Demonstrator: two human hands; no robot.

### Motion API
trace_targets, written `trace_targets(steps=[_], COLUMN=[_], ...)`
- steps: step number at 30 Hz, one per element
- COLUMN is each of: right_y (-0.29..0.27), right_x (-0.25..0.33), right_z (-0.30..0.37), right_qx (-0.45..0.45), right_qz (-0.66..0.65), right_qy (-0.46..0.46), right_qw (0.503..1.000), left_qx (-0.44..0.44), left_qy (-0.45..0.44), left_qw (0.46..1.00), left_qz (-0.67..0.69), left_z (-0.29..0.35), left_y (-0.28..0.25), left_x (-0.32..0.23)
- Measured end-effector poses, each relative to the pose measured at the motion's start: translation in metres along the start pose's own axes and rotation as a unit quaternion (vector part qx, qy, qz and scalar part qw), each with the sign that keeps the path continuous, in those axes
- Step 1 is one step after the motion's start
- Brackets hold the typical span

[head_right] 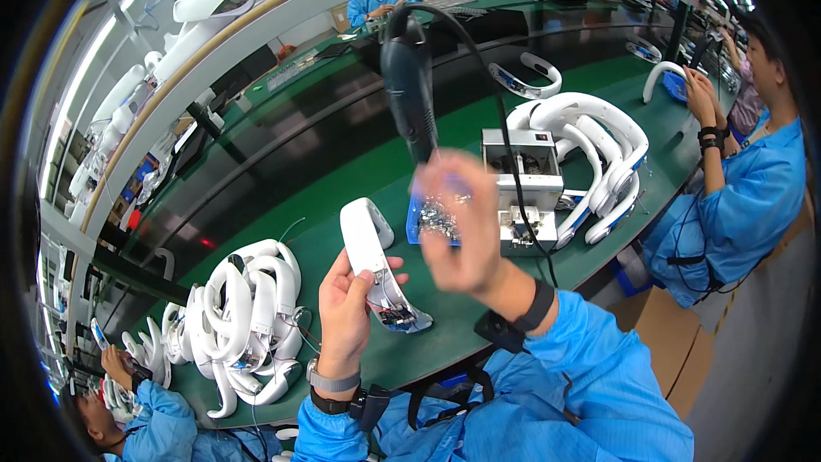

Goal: Manually assemble white plastic neck-fan components by inserting internal electronics and securing parts.

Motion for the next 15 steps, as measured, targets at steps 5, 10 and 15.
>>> trace_targets(steps=[5,10,15], right_y=[0.045,0.013,-0.034], right_x=[-0.045,-0.062,-0.067], right_z=[-0.075,-0.078,-0.058], right_qx=[0.202,0.234,0.119], right_qz=[-0.537,-0.352,-0.318], right_qy=[0.214,0.249,0.295], right_qw=[0.790,0.871,0.893], left_qx=[-0.039,-0.036,-0.034], left_qy=[0.012,0.007,-0.001], left_qw=[0.998,0.999,0.998], left_qz=[-0.042,-0.036,-0.060], left_z=[0.002,-0.003,-0.005], left_y=[-0.004,-0.002,-0.011], left_x=[0.001,0.007,-0.001])
Point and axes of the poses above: each hand's wrist, its own z-axis away from the middle knuckle, its own y-axis out of the palm, x = y × z, the point moved 6 cm from there along -z, towards the middle knuckle, and after that the axes turned 13 degrees about x, right-handed, at the moved point
